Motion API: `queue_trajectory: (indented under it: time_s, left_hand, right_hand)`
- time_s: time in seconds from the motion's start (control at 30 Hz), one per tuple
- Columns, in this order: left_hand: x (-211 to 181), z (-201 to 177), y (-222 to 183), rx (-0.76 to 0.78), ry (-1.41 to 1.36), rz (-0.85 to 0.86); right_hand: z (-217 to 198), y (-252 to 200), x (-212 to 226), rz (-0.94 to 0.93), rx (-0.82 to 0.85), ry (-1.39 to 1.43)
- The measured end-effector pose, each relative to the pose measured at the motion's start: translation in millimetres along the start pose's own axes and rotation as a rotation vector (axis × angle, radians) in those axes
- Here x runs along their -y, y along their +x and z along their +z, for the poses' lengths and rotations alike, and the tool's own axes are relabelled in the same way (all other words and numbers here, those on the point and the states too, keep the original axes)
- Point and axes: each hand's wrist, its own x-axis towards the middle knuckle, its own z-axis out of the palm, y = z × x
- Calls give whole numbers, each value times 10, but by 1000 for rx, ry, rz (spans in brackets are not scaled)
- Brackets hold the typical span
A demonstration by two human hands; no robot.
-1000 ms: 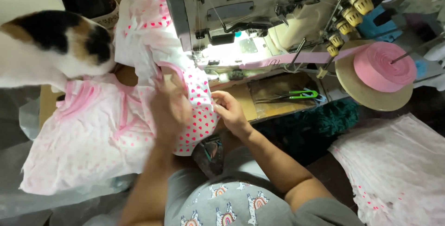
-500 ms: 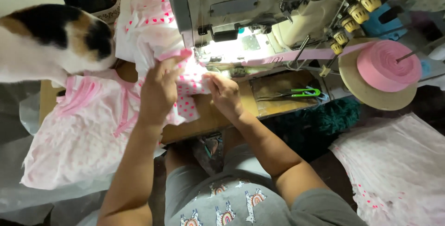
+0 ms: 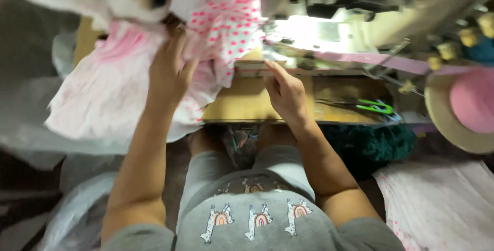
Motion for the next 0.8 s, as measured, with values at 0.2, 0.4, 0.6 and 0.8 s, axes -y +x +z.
queue_trajectory:
  time_s: [0.2,0.4,0.6,0.8]
  left_hand:
    - [-157,27,-1462,-135,302,-243]
    - [258,-8,-1579,-307,448,-447]
    - [907,416,-1130,-129,588,-372]
    - [81,110,-607,67,-955,-781]
  right_hand:
    - [531,-110,316,-4,67,268]
    - [1184,6,664,-96,221,344]
    - [1218,15,830,-281,385,266]
    - [1108,143,727,-347,518,461]
